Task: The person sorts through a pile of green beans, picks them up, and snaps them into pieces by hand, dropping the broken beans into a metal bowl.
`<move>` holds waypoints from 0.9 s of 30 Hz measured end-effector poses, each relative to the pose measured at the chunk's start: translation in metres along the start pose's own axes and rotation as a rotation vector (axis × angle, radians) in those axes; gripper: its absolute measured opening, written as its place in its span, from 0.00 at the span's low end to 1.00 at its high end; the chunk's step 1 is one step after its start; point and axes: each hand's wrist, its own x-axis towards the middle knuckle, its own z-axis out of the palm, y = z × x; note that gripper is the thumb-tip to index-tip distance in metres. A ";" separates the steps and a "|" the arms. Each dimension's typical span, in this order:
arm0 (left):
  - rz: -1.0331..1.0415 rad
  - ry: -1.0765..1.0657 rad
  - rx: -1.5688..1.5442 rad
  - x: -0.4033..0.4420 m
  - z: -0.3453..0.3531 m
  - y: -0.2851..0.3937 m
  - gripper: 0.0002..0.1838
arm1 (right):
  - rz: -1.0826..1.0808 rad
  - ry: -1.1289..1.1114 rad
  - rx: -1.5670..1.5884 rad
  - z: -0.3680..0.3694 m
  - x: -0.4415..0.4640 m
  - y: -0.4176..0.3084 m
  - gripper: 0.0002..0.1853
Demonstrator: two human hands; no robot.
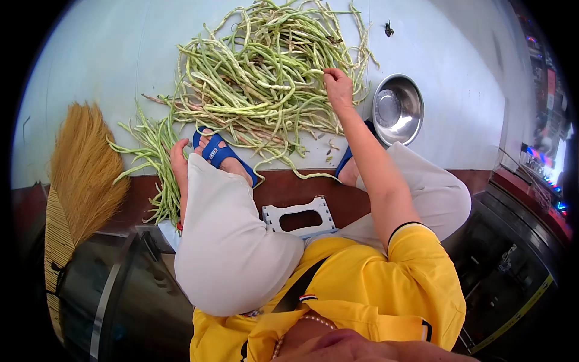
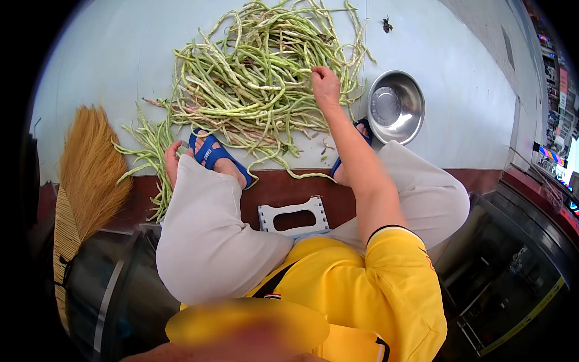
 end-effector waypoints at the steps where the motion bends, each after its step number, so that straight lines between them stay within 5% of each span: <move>1: -0.122 -0.034 -0.179 0.008 0.009 0.008 0.20 | -0.058 0.057 -0.160 -0.010 0.016 0.003 0.12; 5: 0.044 -0.517 0.001 0.037 0.030 0.065 0.17 | -0.026 0.046 -0.457 -0.023 0.061 0.014 0.16; 7: 0.272 -0.607 0.177 0.047 0.043 0.098 0.14 | 0.122 -0.113 -0.535 -0.019 0.074 0.016 0.19; 11: 0.371 -0.739 0.172 0.055 0.079 0.137 0.17 | 0.085 -0.103 -0.471 0.006 0.083 0.021 0.20; 14: 0.021 -0.960 -0.161 0.052 0.100 0.143 0.18 | -0.053 -0.230 -0.244 0.022 0.053 -0.033 0.14; 15: 0.022 -0.959 -0.159 0.052 0.104 0.144 0.18 | -0.123 -0.332 -0.223 0.028 0.032 -0.054 0.13; 18: -0.458 -0.870 -0.582 0.057 0.117 0.131 0.20 | -0.256 -0.512 -0.186 0.037 -0.043 -0.093 0.11; 21: -0.707 -0.869 -0.783 0.062 0.113 0.129 0.18 | -0.277 -0.610 -0.131 0.037 -0.097 -0.100 0.10; 27: -0.669 -0.814 -0.792 0.057 0.112 0.104 0.13 | -0.462 -0.988 -0.346 0.022 -0.096 -0.090 0.13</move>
